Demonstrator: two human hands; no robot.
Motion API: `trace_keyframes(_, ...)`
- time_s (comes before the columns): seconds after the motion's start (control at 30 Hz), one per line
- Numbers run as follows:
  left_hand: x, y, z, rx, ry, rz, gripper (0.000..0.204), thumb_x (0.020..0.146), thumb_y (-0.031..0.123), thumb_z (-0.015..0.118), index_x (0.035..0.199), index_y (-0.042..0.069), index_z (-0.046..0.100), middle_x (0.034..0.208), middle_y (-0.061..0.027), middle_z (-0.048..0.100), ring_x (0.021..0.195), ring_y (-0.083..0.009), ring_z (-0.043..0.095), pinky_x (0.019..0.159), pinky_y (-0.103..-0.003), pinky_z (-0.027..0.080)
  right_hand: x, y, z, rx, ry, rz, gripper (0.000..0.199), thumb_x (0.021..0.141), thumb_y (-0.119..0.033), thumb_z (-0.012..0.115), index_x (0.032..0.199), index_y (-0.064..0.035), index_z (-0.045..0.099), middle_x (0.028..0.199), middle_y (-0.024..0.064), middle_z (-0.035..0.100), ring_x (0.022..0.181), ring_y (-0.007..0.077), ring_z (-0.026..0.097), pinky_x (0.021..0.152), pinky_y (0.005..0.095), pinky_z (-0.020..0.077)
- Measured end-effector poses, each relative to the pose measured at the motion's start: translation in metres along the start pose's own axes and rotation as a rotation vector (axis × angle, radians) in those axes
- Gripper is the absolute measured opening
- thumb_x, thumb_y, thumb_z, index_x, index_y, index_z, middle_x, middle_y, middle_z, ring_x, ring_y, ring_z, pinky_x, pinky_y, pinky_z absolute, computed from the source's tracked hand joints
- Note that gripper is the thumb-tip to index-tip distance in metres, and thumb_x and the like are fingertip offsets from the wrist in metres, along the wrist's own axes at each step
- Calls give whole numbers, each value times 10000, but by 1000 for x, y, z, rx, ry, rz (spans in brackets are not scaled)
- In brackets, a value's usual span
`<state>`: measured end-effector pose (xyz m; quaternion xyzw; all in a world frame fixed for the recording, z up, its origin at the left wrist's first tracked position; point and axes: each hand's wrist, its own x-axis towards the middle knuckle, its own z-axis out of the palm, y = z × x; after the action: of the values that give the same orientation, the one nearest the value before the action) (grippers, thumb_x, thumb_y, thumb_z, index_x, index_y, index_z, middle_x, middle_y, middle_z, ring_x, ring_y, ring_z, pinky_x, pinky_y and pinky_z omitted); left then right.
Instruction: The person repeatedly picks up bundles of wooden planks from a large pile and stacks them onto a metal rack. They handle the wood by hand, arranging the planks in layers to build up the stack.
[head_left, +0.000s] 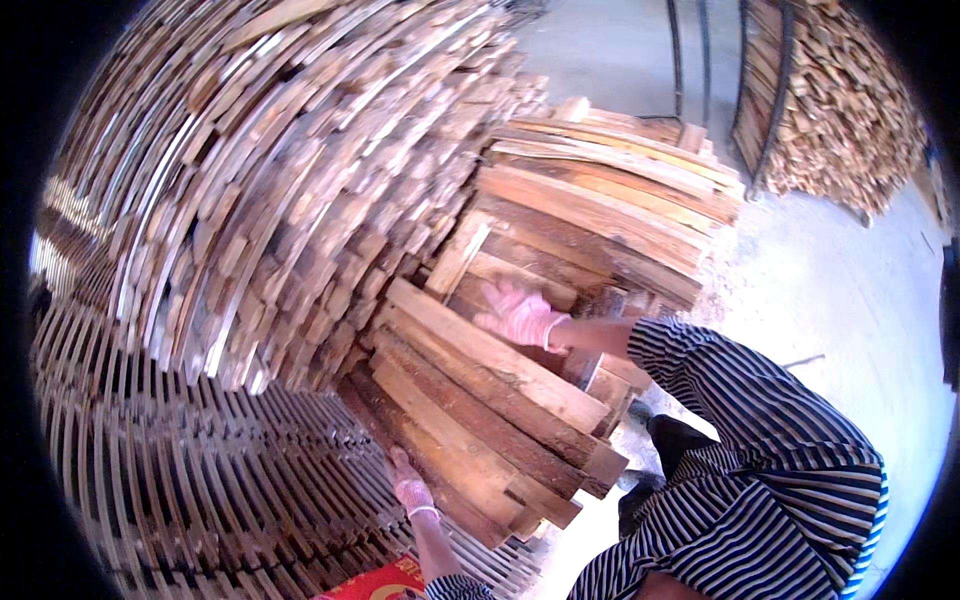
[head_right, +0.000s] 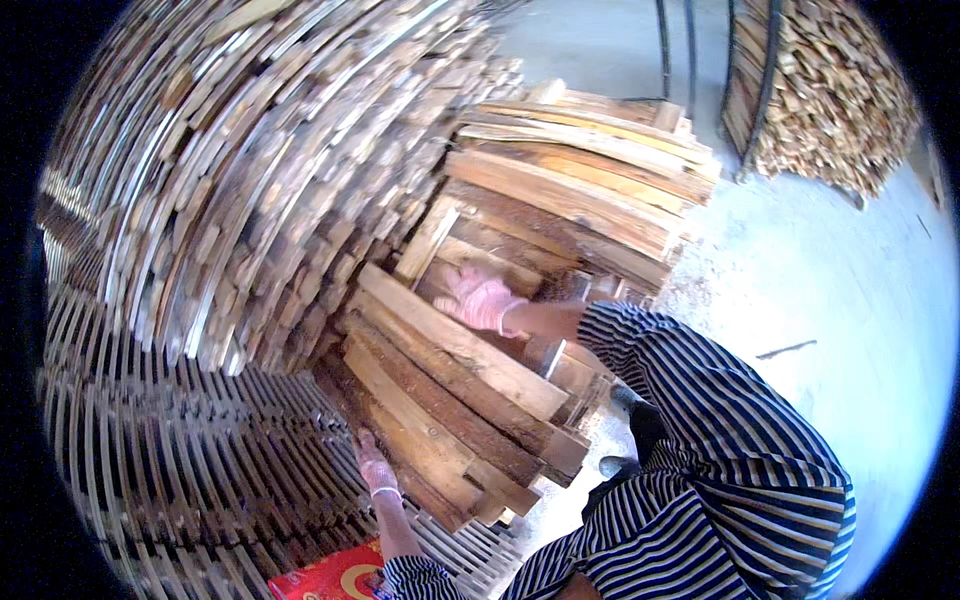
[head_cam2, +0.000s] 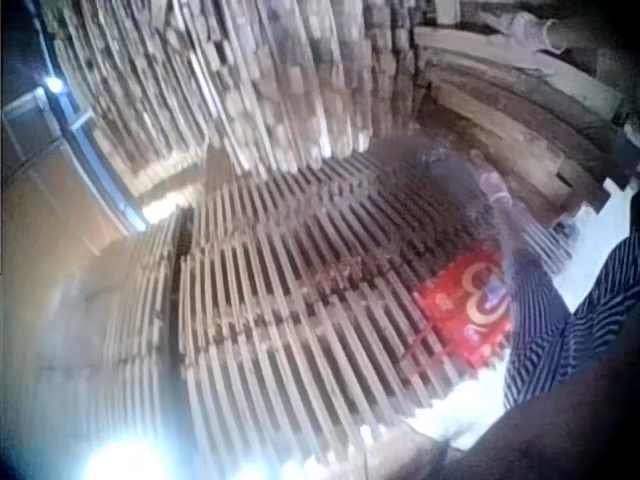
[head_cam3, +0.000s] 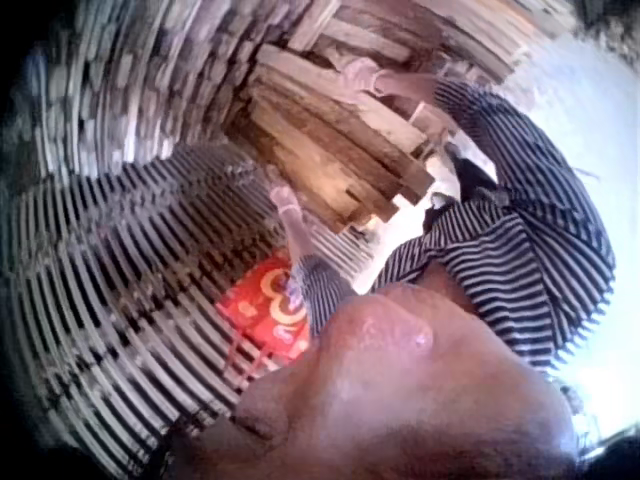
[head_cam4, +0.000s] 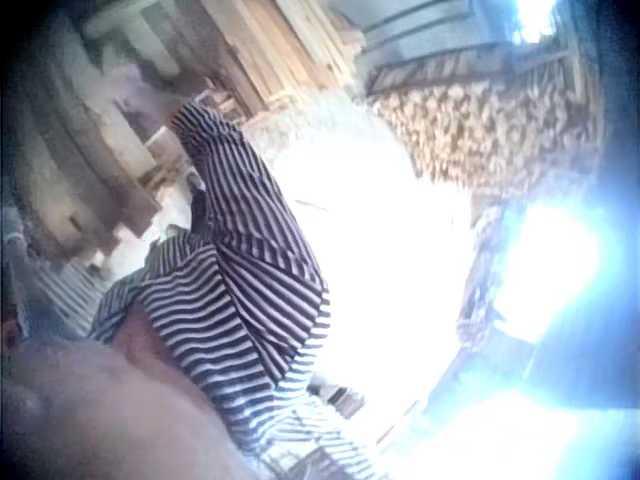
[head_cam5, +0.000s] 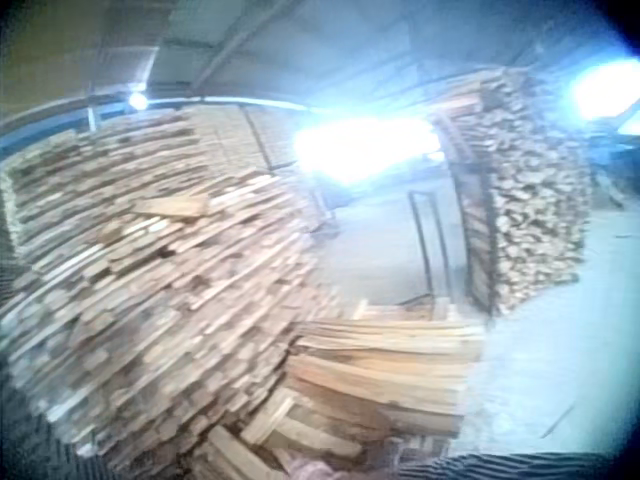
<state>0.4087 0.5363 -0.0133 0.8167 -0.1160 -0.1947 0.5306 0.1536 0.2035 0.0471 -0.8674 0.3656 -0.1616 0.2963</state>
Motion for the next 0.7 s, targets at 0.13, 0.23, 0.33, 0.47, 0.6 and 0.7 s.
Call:
trace_keyframes(0.13, -16, 19, 3, 321, 144, 349, 707, 1027, 393, 559, 1529, -50, 330, 1500, -288, 445, 1316, -385, 511, 1115, -413, 407, 5, 67, -79, -790, 586, 180, 650, 903, -489, 632, 1425, -134, 480, 1343, 201, 535, 1281, 362, 490, 992, 563, 386)
trace_keyframes(0.23, -36, 45, 13, 698, 312, 581, 684, 1014, 359, 568, 1518, -46, 344, 1475, -304, 459, 1330, -419, 484, 1134, -435, 381, 13, 104, -112, -700, 229, 127, 630, 889, -416, 676, 1431, -151, 495, 1397, 163, 520, 1298, 351, 490, 1022, 553, 395)
trace_keyframes(0.33, -60, 77, 32, 771, 296, 736, 686, 979, 328, 611, 1503, -39, 365, 1433, -315, 481, 1328, -444, 467, 1141, -464, 364, 18, 121, -130, -733, 370, 131, 661, 888, -425, 688, 1455, -156, 477, 1388, 150, 536, 1300, 337, 500, 1021, 546, 416)
trace_keyframes(0.47, -86, 108, 86, 693, 149, 716, 744, 941, 425, 671, 1487, -12, 417, 1464, -295, 478, 1381, -459, 422, 1164, -465, 347, 25, 121, -148, -741, 89, 198, 806, 876, -453, 718, 1523, -114, 377, 1343, 163, 568, 1253, 343, 548, 955, 528, 477)
trace_keyframes(0.6, -84, 124, 141, 757, -32, 560, 815, 941, 594, 571, 1548, 94, 355, 1564, -285, 350, 1452, -482, 305, 1205, -524, 254, 34, 115, -169, -793, -34, 1, 833, 863, -412, 724, 1525, -71, 351, 1258, 188, 596, 1162, 360, 594, 898, 524, 531)
trace_keyframes(0.7, -85, 123, 163, 1037, -36, 525, 779, 959, 620, 498, 1548, 129, 358, 1582, -268, 304, 1447, -496, 285, 1185, -631, 199, 33, 108, -167, -661, -48, -37, 832, 854, -387, 719, 1523, -58, 350, 1211, 202, 600, 1130, 367, 607, 884, 526, 543)
